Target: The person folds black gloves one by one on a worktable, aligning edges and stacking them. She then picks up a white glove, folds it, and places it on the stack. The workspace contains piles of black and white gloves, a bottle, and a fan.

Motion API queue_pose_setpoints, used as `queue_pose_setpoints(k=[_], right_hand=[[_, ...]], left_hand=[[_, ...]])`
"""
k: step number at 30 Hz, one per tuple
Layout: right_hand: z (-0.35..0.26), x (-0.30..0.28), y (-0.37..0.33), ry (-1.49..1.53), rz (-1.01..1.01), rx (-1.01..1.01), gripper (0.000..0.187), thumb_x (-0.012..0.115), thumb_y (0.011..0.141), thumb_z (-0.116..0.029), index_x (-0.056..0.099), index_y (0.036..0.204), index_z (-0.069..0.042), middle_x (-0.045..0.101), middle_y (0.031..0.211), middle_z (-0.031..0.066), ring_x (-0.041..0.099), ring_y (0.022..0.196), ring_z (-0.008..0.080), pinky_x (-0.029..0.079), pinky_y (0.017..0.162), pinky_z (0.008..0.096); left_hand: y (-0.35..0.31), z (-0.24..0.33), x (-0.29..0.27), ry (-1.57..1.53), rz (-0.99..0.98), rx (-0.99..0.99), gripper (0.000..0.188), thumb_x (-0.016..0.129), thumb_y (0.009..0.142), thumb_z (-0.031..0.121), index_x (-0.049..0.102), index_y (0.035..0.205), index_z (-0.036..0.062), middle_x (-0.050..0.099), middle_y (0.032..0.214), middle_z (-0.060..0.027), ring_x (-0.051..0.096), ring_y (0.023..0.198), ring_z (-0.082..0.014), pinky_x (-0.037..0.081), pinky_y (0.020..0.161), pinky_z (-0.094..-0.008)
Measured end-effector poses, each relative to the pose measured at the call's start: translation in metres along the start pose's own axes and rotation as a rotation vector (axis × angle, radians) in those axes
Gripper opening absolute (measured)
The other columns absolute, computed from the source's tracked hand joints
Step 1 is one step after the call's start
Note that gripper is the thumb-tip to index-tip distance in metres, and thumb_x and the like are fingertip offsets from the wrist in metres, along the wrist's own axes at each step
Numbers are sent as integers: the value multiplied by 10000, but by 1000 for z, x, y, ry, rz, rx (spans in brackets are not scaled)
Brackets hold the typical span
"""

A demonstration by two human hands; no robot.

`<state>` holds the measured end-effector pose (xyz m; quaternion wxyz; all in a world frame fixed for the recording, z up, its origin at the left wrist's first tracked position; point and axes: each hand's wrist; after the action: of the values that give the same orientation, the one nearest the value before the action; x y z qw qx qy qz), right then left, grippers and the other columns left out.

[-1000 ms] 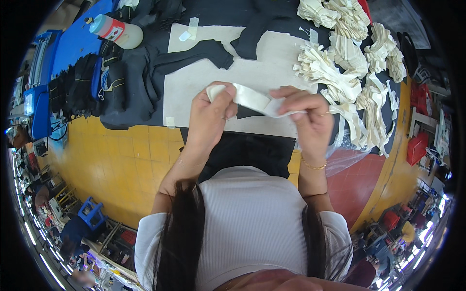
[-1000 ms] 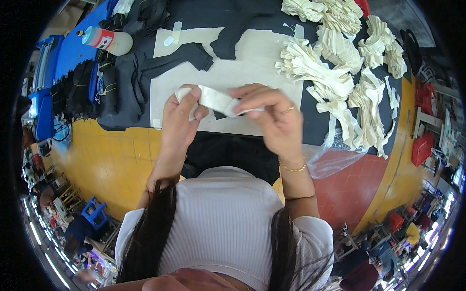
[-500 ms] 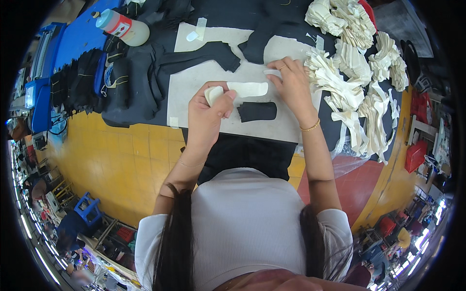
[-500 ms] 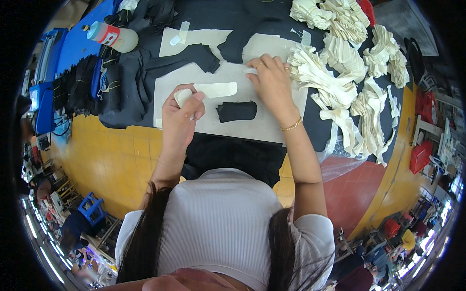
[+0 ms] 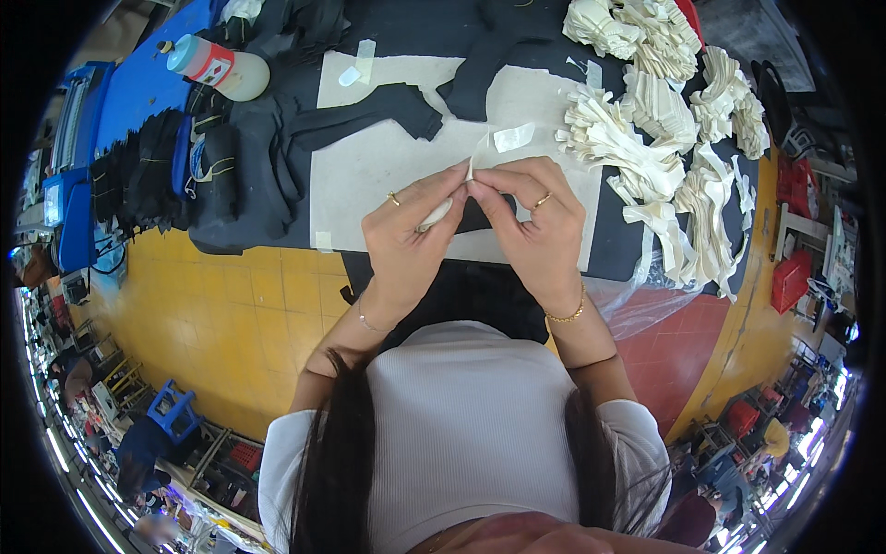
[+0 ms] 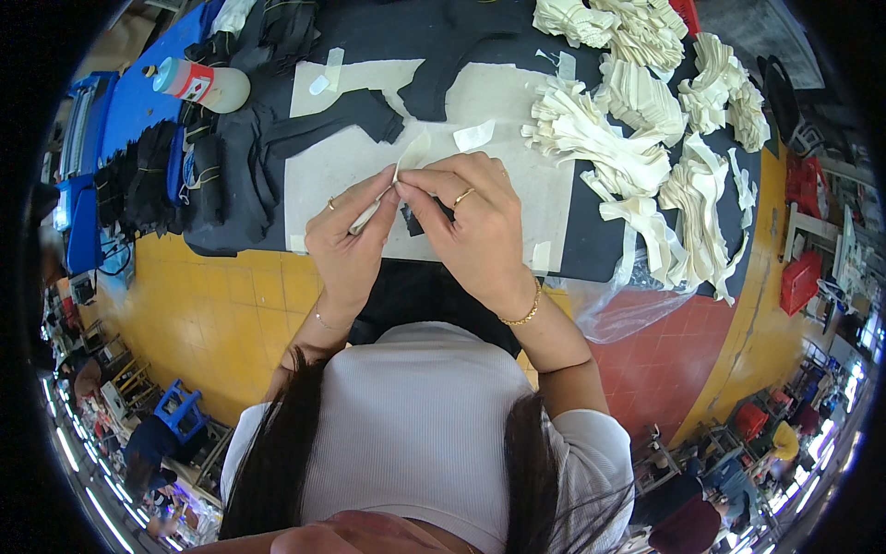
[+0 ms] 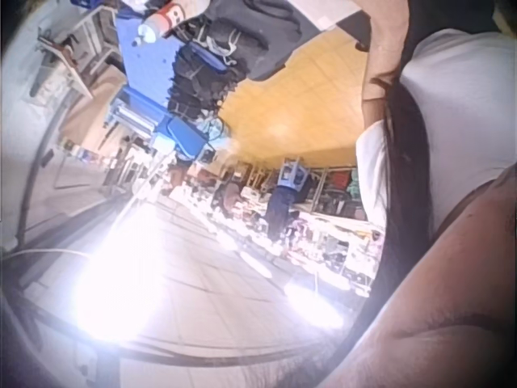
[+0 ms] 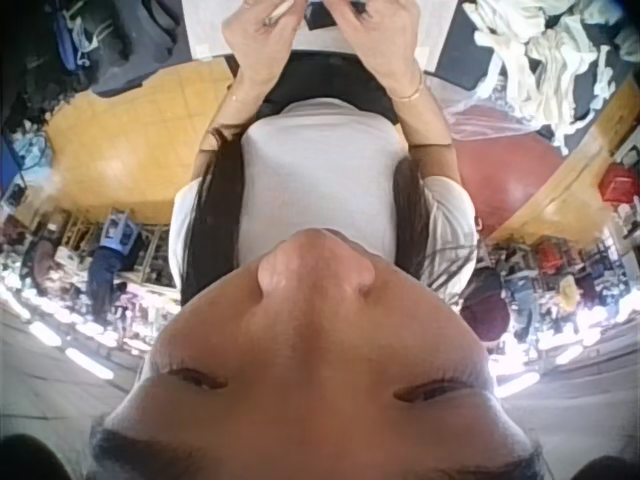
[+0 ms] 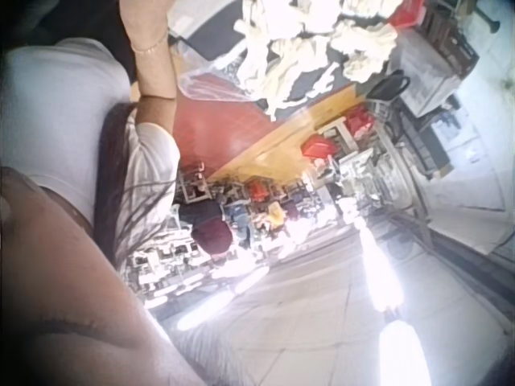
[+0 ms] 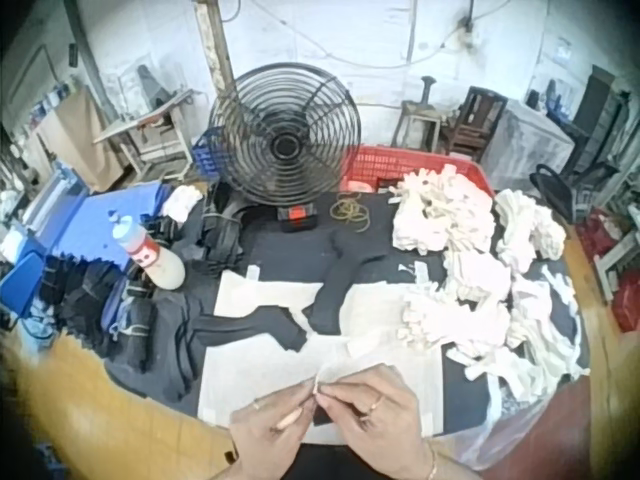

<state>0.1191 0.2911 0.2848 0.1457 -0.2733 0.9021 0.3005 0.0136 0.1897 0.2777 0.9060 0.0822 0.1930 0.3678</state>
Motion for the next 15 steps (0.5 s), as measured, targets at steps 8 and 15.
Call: queue_pose_setpoints(k=[8, 15], right_hand=[[-4, -5, 1, -60, -6, -67, 132, 786, 754, -65, 727, 872, -61, 663, 791, 24, 593, 698, 181, 377, 691, 330], [-6, -12, -1, 28, -116, 54, 95, 756, 792, -67, 716, 876, -51, 663, 804, 43, 607, 708, 196, 387, 706, 316]], left_hand=[[-2, -2, 1, 139, 6, 187, 348, 730, 788, -60, 713, 1128, 11, 727, 1053, -148, 726, 893, -239, 572, 769, -285], [-3, -2, -2, 124, -24, 164, 307, 729, 791, -48, 731, 1089, 24, 733, 1017, -144, 725, 877, -239, 570, 750, -283]])
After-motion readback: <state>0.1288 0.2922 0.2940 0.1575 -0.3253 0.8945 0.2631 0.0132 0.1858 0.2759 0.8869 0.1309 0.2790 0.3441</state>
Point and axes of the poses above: each hand's wrist, its own y-axis towards the middle knuckle, its own x-axis out of the palm, z = x × y
